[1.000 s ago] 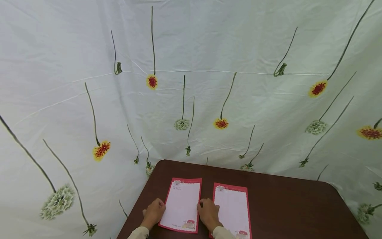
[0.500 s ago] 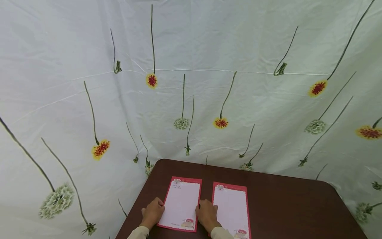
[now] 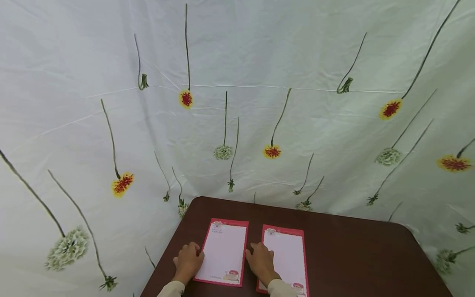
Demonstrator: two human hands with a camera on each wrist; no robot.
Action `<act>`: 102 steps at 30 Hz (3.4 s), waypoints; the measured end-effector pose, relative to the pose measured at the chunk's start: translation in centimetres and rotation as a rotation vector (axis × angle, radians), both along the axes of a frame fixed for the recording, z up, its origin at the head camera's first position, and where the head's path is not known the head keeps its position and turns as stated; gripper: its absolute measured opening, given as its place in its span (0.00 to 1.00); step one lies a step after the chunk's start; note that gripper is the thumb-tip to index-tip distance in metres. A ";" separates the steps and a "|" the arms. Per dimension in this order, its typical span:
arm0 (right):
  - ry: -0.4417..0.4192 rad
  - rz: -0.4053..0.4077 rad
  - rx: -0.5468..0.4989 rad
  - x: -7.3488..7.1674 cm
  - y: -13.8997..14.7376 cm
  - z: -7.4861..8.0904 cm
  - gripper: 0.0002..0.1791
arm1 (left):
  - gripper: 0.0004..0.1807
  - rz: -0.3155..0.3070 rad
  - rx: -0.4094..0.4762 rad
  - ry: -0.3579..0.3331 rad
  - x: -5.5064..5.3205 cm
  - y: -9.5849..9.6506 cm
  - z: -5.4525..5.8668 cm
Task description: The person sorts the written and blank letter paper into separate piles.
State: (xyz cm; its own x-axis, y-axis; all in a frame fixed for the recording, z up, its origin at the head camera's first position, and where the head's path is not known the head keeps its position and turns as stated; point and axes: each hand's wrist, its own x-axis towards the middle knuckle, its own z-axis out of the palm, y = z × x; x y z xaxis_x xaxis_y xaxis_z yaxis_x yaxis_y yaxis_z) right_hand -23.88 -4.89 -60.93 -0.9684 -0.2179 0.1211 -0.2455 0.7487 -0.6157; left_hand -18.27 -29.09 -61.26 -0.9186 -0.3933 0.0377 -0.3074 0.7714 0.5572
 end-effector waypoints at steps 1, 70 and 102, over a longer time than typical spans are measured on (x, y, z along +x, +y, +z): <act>0.001 -0.006 -0.005 -0.1 0.4 0.2 0.19 | 0.11 -0.007 -0.003 0.012 -0.1 0.3 0.1; -0.081 -0.295 0.156 1.5 16.5 -1.8 0.28 | 0.29 -0.478 0.038 -0.051 -3.8 17.7 -1.4; 0.053 -0.348 0.148 1.0 15.9 -1.7 0.19 | 0.24 -0.442 0.022 0.064 -4.1 18.4 -1.2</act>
